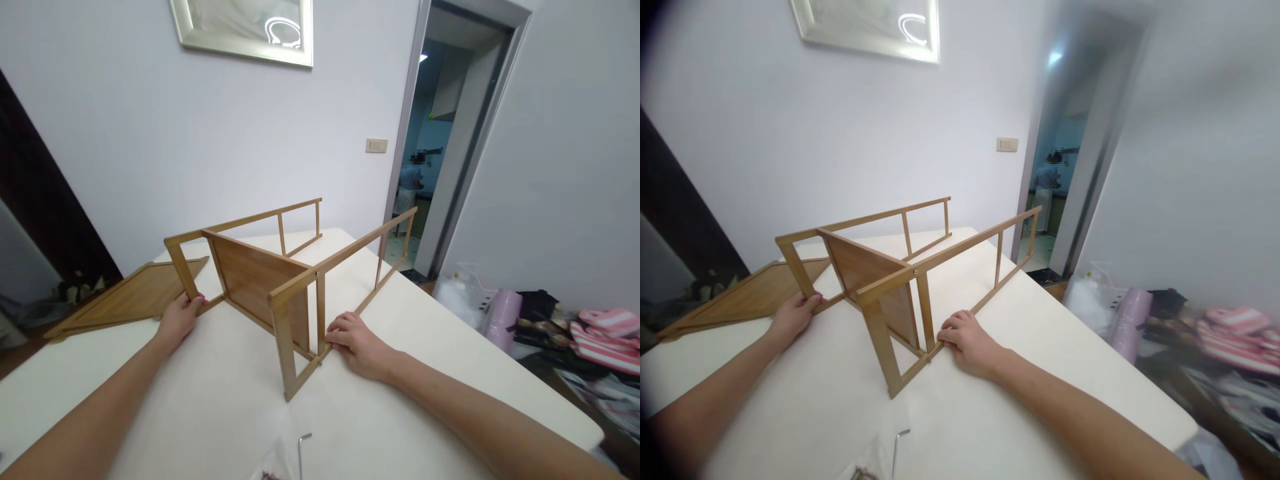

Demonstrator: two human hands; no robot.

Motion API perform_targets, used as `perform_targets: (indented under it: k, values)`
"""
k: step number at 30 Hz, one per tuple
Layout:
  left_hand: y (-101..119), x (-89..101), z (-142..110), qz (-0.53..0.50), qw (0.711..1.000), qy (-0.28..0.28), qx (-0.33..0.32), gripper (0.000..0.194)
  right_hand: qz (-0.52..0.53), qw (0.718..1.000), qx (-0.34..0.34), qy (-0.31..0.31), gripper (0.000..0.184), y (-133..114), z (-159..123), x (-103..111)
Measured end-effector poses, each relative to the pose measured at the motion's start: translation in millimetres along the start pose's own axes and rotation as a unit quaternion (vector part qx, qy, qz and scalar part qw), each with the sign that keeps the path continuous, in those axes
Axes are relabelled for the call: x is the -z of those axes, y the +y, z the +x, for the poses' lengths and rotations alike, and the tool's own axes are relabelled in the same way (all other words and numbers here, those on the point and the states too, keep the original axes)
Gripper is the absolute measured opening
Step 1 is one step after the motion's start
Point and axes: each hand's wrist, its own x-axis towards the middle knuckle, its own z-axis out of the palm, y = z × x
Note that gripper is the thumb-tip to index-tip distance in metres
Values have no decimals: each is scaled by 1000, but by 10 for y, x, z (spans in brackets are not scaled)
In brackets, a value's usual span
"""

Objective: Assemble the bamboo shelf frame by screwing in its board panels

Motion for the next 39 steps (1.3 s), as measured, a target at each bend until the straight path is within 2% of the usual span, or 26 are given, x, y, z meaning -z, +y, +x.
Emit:
perform_targets:
  k: [4,12,16,22,25,28,31,33,36,37,38,39]
  values:
    - [24,134,-212,11,1000,7,3,30,45,998,16,-29,35,69,-43,25]
    - [-85,387,-521,52,996,58,38,31,24,998,38,-32,33,90,65,-57]
    - [-107,410,-540,63,994,76,45,32,20,998,38,-37,34,105,125,-72]
    - [-74,371,-537,68,992,93,57,34,27,999,25,-2,33,226,174,-163]
    - [-42,373,-567,68,992,89,62,34,44,997,-17,54,31,227,168,-215]
    - [-11,383,-606,65,992,84,66,31,55,985,-111,120,30,111,96,-244]
    - [12,393,-631,62,992,84,71,27,54,976,-171,125,16,-52,-5,-248]
    - [50,401,-648,66,989,111,77,25,53,978,-169,105,14,-131,-49,-242]
    - [236,393,-739,95,967,220,90,37,60,983,-152,85,16,-178,-56,-235]
    - [346,370,-806,106,957,258,77,37,59,984,-146,81,16,-182,-49,-233]
    - [476,330,-896,106,950,291,36,35,56,986,-139,77,16,-184,-40,-232]
    - [621,272,-1011,85,958,274,-2,32,51,987,-133,74,16,-186,-33,-230]
